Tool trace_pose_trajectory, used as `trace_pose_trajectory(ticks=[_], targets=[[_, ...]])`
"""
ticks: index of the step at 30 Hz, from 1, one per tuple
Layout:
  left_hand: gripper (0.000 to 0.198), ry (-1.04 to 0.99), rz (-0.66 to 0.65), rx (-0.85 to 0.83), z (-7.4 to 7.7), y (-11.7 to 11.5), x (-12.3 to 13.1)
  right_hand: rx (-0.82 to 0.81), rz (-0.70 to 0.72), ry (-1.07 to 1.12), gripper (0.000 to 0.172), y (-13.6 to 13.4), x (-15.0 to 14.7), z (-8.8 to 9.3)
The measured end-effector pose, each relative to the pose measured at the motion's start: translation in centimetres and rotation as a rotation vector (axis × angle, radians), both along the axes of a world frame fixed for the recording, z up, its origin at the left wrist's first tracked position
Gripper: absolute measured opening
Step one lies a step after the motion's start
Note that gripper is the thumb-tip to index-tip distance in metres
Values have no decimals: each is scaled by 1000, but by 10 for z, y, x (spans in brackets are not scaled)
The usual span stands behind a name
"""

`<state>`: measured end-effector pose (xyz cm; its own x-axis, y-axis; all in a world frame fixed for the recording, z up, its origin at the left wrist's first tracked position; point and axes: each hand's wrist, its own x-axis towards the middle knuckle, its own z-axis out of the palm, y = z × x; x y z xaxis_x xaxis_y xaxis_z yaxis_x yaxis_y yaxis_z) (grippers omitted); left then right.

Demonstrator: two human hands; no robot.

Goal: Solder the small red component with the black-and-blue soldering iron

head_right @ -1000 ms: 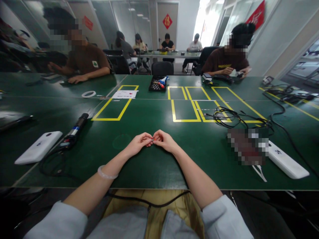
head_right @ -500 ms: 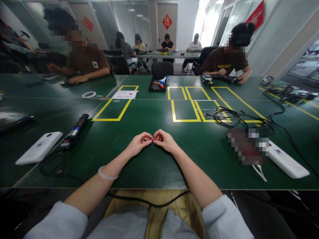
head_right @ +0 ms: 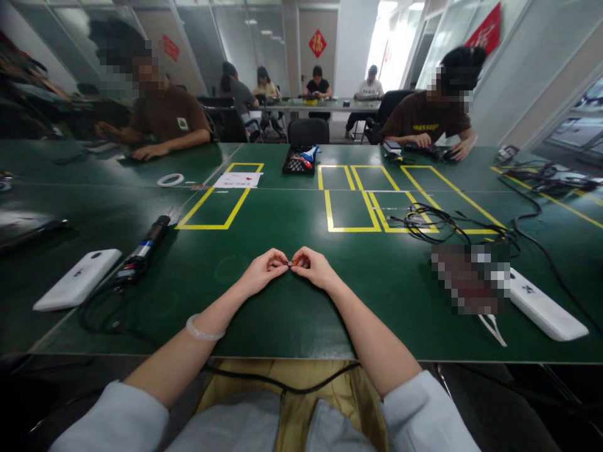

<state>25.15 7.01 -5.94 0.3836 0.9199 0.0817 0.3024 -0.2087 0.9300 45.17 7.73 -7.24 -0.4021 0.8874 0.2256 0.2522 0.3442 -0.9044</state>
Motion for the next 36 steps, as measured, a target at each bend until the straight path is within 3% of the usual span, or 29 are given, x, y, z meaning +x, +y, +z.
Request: trace_pose_trajectory(ticks=[5,7,10,12,15,19,22,25,29,32,36], targets=[[40,205,72,180,23,8,-35,-42,-9,5,21,3,1,-3],[43,383,169,299,34,13,-67,-49,-5,0,22,4,1,-4],[50,791,423,382,46,17,-131,-52,-5,-3,22,4,1,-4],[60,1068,596,306,50,16,-176,-54,-5,-2,22,4,1,-5],[75,1303,648,118,52,12,-233,-62,1,9,22,4,1,-7],[75,1326,587,-127,48,10,-280,-81,4,19,23,5,1,-9],[79,1288,533,-86,41,12,-304,-93,5,14,24,6,1,-9],[87,1240,501,-60,32,13,-322,-98,6,14,25,6,2,-8],[79,1213,484,-9,27,7,-329,-88,7,22,24,5,1,-7],[76,1253,487,15,30,0,-311,-93,3,28,24,4,0,-6],[74,1283,511,75,33,-10,-259,-99,4,39,23,4,-1,-5]])
